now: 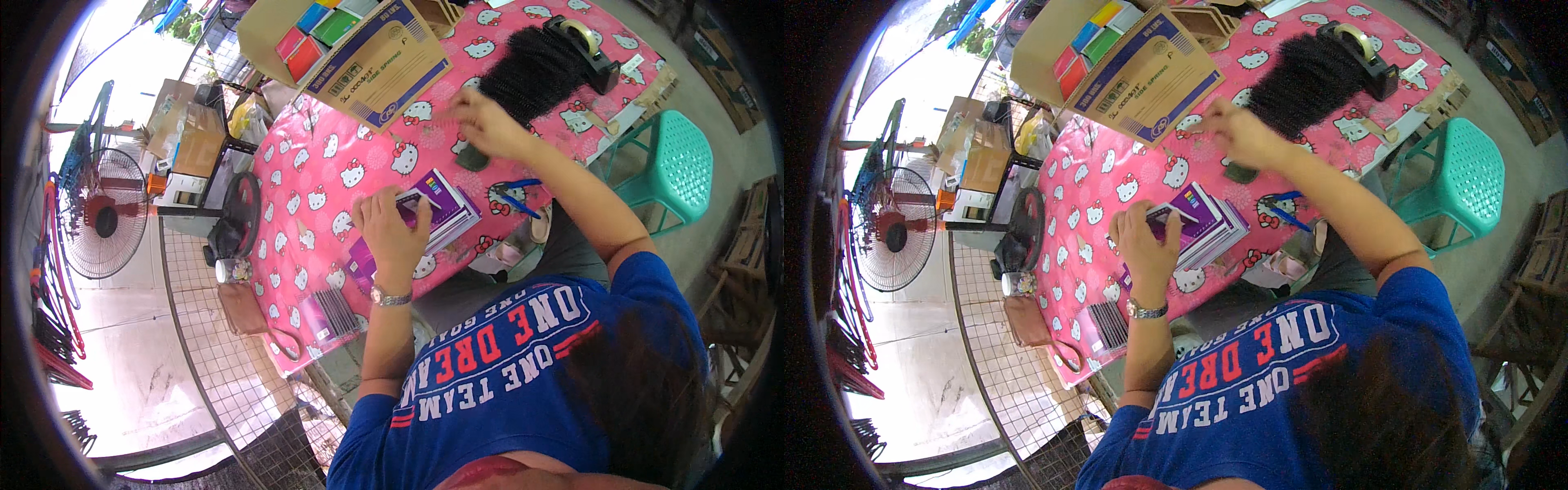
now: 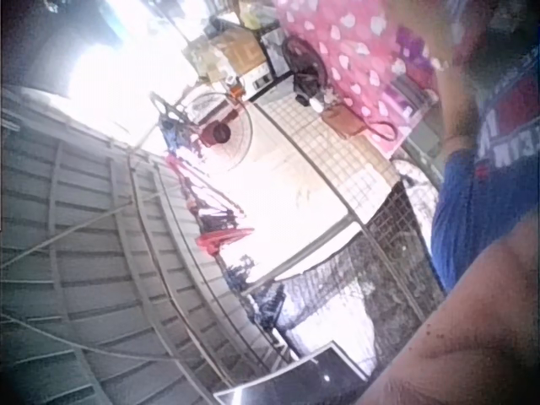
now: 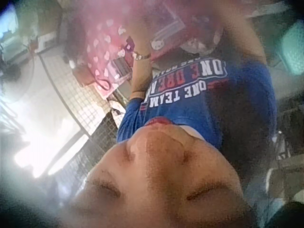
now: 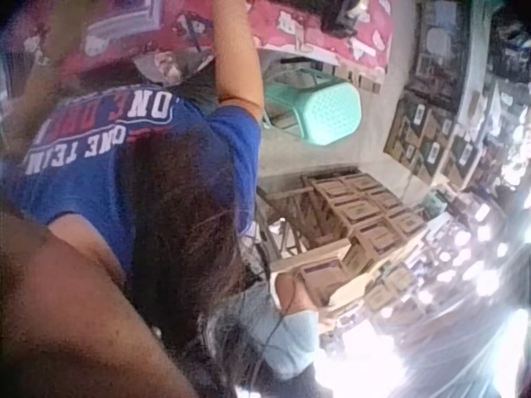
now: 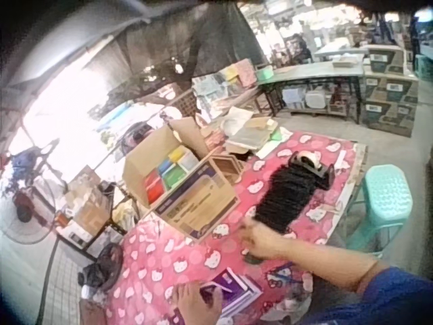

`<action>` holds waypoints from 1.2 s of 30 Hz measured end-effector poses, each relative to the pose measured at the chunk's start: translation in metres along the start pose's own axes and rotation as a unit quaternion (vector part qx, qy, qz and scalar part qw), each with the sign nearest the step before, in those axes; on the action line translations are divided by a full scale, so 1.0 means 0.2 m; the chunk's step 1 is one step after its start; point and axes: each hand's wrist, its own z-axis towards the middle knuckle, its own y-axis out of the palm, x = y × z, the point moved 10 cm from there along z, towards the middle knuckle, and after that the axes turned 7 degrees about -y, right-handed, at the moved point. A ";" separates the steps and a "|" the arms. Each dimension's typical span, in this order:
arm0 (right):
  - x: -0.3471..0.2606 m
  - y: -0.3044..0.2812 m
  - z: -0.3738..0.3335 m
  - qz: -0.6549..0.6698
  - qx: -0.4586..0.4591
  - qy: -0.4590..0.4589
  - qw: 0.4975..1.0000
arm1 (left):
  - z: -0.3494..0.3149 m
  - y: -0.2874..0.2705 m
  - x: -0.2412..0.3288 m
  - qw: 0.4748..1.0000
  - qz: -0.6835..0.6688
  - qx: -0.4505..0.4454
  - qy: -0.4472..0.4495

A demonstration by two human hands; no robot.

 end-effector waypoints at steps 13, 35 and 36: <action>-0.49 0.16 -0.13 -0.051 -0.051 -0.117 0.990 | -0.06 0.02 0.05 0.999 -0.021 0.046 0.004; -0.71 0.20 -0.13 -0.146 -0.153 -0.114 0.971 | -0.14 0.01 0.06 0.993 -0.017 -0.107 0.037; -0.57 0.24 -0.11 -0.015 -0.193 0.015 0.981 | -0.15 0.00 0.06 0.994 -0.028 -0.104 0.034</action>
